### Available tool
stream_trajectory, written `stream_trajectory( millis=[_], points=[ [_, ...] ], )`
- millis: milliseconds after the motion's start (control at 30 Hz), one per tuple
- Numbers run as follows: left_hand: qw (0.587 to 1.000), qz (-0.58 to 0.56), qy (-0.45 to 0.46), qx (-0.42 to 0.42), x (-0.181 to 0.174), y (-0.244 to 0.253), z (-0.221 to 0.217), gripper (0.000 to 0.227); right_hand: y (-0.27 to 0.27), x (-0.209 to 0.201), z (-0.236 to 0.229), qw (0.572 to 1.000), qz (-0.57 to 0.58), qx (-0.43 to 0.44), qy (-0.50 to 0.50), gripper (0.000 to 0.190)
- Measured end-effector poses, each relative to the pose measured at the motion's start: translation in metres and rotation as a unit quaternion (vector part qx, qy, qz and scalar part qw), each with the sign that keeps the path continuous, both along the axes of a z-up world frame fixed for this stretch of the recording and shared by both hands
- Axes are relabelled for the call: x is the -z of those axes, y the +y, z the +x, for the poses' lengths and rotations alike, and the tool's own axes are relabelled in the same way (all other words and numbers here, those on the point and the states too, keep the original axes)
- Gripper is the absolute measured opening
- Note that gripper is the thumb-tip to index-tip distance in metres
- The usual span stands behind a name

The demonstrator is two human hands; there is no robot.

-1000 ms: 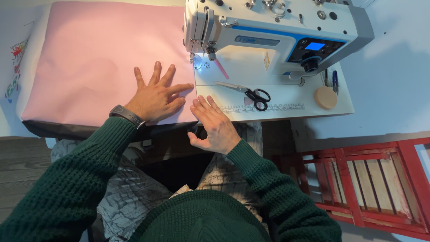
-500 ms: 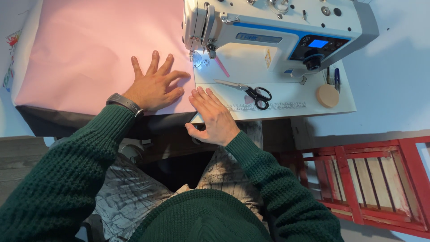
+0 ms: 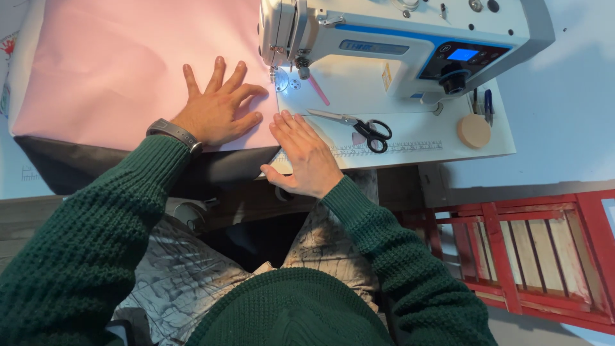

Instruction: Preparing and aligning leather pieces for sewing a bag at a sewing station.

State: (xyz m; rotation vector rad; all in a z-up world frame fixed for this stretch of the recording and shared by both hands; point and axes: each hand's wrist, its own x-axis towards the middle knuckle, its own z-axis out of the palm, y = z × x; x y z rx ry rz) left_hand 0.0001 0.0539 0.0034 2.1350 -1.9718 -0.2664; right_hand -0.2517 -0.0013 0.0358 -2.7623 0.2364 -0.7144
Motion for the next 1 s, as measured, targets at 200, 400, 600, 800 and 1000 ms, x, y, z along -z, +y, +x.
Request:
stream_trajectory(
  millis=[200,400,600,800,1000],
  points=[
    [1.0,-0.009,-0.004,0.003,0.001,-0.006,0.005,0.062,-0.005,0.0,0.005,1.0,-0.004,0.01,0.006,0.07],
    [1.0,-0.029,-0.009,0.001,0.001,-0.01,0.013,0.064,-0.01,0.001,0.013,1.0,-0.004,0.015,0.019,0.074],
    [0.999,-0.043,-0.01,0.007,0.008,-0.017,0.023,0.067,-0.014,0.002,0.019,0.999,-0.01,0.019,0.033,0.075],
    [0.996,-0.077,-0.029,0.023,0.014,-0.025,0.031,0.117,-0.009,-0.002,0.021,0.998,-0.039,0.033,0.036,0.077],
    [0.997,-0.057,-0.038,0.029,0.014,-0.03,0.035,0.118,-0.003,0.0,0.016,0.997,-0.046,0.052,0.023,0.075]
  ],
)
